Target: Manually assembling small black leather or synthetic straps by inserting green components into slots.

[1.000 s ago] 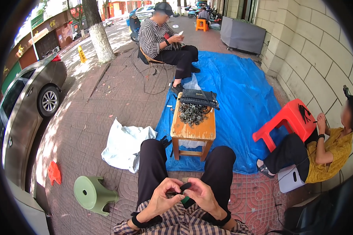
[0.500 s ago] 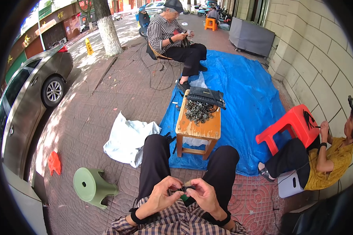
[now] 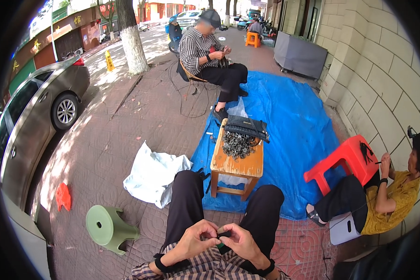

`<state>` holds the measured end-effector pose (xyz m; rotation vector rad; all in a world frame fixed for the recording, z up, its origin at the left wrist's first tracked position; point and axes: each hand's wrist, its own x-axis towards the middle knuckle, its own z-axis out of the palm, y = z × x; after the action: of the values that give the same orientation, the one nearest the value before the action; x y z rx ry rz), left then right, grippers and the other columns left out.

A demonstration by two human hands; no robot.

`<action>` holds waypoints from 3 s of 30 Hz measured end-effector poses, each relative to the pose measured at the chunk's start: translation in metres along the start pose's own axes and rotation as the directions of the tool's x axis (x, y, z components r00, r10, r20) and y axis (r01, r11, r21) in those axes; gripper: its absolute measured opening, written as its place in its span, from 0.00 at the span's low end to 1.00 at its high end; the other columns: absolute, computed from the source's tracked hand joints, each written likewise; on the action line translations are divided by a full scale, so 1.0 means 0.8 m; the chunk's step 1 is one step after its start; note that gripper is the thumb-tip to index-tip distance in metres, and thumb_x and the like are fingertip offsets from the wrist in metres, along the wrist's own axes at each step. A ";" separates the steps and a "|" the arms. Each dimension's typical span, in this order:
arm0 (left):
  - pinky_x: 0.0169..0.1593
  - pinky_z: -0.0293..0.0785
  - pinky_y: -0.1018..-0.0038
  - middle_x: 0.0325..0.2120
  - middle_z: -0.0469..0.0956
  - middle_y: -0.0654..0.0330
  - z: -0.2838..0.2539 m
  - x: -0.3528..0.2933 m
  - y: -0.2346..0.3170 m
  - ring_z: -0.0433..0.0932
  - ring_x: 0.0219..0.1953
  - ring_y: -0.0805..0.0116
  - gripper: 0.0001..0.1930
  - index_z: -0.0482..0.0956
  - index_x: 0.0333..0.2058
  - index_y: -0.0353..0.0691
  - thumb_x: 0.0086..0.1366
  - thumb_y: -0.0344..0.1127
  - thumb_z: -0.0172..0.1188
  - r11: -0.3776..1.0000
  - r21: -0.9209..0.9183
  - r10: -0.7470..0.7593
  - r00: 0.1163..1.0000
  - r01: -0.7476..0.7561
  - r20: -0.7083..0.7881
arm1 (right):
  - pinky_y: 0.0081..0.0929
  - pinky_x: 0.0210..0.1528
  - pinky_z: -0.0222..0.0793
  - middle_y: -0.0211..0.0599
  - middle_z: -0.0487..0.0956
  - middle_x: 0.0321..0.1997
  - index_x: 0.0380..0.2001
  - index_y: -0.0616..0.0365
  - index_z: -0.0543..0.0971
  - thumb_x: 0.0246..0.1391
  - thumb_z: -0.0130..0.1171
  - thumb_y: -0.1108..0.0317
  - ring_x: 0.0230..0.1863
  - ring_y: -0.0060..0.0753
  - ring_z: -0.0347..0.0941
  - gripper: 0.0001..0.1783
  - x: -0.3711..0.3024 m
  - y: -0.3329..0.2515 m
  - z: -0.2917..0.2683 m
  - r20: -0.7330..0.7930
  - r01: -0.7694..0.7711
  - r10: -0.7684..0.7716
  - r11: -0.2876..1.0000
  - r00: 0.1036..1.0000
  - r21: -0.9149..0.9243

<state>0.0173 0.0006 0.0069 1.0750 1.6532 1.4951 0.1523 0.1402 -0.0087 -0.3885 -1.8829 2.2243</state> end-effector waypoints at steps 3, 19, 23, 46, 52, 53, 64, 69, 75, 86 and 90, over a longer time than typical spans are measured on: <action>0.34 0.71 0.80 0.38 0.74 0.60 0.000 0.001 0.000 0.73 0.31 0.76 0.08 0.75 0.27 0.36 0.53 0.29 0.67 0.998 0.056 -0.005 1.000 0.005 -0.002 | 0.23 0.49 0.70 0.39 0.75 0.45 0.46 0.65 0.70 0.53 0.57 0.75 0.47 0.23 0.72 0.16 0.001 0.002 0.002 -0.003 -0.003 0.003 0.998 1.000 -0.062; 0.39 0.71 0.83 0.44 0.70 0.61 0.006 0.005 -0.020 0.72 0.36 0.80 0.07 0.74 0.28 0.38 0.55 0.28 0.66 0.953 -0.298 -0.072 0.995 0.050 -0.063 | 0.23 0.39 0.73 0.42 0.77 0.39 0.41 0.65 0.72 0.51 0.57 0.77 0.38 0.30 0.78 0.13 0.003 0.000 0.001 -0.279 0.122 -0.227 0.929 0.933 -0.350; 0.38 0.71 0.84 0.41 0.71 0.62 0.006 -0.001 -0.028 0.71 0.35 0.83 0.07 0.72 0.31 0.37 0.58 0.27 0.63 0.960 -0.257 -0.124 0.991 0.107 -0.050 | 0.22 0.43 0.72 0.42 0.78 0.38 0.41 0.66 0.71 0.56 0.52 0.76 0.39 0.26 0.76 0.09 -0.007 -0.011 0.003 -0.259 0.101 -0.140 0.982 0.956 -0.158; 0.33 0.73 0.80 0.27 0.76 0.63 0.005 -0.014 -0.013 0.76 0.30 0.78 0.08 0.73 0.35 0.36 0.56 0.25 0.62 0.978 -0.107 -0.177 0.984 0.177 0.005 | 0.19 0.37 0.73 0.38 0.78 0.34 0.35 0.67 0.73 0.54 0.57 0.77 0.33 0.22 0.75 0.06 -0.003 -0.011 0.017 -0.147 0.121 -0.163 0.958 0.976 -0.259; 0.31 0.73 0.73 0.24 0.77 0.58 0.000 -0.016 -0.009 0.78 0.28 0.67 0.10 0.75 0.34 0.36 0.58 0.34 0.62 0.978 0.078 -0.191 0.981 0.193 -0.040 | 0.19 0.36 0.73 0.37 0.77 0.32 0.35 0.67 0.73 0.54 0.57 0.77 0.32 0.21 0.75 0.06 -0.002 -0.011 0.018 -0.129 0.147 -0.186 0.953 0.974 -0.265; 0.31 0.73 0.70 0.24 0.77 0.57 -0.003 -0.016 -0.008 0.78 0.28 0.63 0.12 0.76 0.34 0.36 0.59 0.39 0.62 0.956 0.210 -0.209 0.978 0.203 0.005 | 0.19 0.36 0.73 0.37 0.77 0.32 0.35 0.67 0.73 0.54 0.57 0.77 0.32 0.21 0.75 0.06 -0.002 -0.010 0.018 -0.130 0.146 -0.186 0.953 0.974 -0.266; 0.26 0.65 0.70 0.18 0.69 0.55 -0.002 -0.015 -0.022 0.68 0.21 0.64 0.20 0.75 0.29 0.34 0.63 0.49 0.54 0.935 0.353 0.001 0.998 -0.023 0.063 | 0.19 0.35 0.72 0.37 0.78 0.32 0.36 0.66 0.75 0.53 0.58 0.76 0.31 0.22 0.76 0.07 -0.003 -0.008 0.017 -0.163 0.121 -0.155 0.973 0.974 -0.199; 0.26 0.65 0.72 0.18 0.69 0.58 -0.001 -0.015 -0.016 0.67 0.22 0.72 0.20 0.74 0.29 0.33 0.65 0.48 0.52 0.978 0.192 -0.100 0.990 0.079 0.101 | 0.19 0.35 0.73 0.37 0.77 0.32 0.36 0.66 0.74 0.54 0.58 0.76 0.31 0.22 0.76 0.07 -0.002 -0.007 0.016 -0.158 0.137 -0.169 0.972 0.973 -0.192; 0.27 0.69 0.70 0.19 0.73 0.55 0.001 -0.015 -0.016 0.74 0.22 0.63 0.15 0.72 0.27 0.33 0.65 0.42 0.53 0.984 0.088 -0.160 0.982 0.152 0.100 | 0.19 0.35 0.73 0.37 0.77 0.32 0.36 0.66 0.74 0.54 0.57 0.75 0.31 0.22 0.77 0.07 -0.003 -0.011 0.016 -0.152 0.118 -0.150 0.972 0.977 -0.202; 0.24 0.69 0.75 0.15 0.73 0.59 -0.001 -0.014 0.012 0.74 0.19 0.71 0.11 0.75 0.29 0.33 0.65 0.36 0.52 0.966 0.131 -0.236 0.968 0.224 0.089 | 0.20 0.38 0.73 0.37 0.75 0.36 0.39 0.66 0.73 0.54 0.57 0.77 0.34 0.24 0.77 0.09 -0.007 -0.004 0.019 -0.156 0.146 -0.168 0.979 0.973 -0.144; 0.24 0.69 0.75 0.15 0.73 0.58 0.001 -0.020 0.006 0.73 0.18 0.72 0.11 0.75 0.30 0.33 0.65 0.36 0.52 0.967 0.103 -0.241 0.968 0.232 0.076 | 0.20 0.38 0.73 0.37 0.76 0.35 0.40 0.66 0.73 0.53 0.57 0.78 0.34 0.24 0.77 0.10 -0.007 -0.002 0.022 -0.145 0.147 -0.166 0.980 0.975 -0.136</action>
<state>0.0260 -0.0133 0.0107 0.9401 1.7366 1.2111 0.1521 0.1220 -0.0042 -0.4063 -1.9044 1.9238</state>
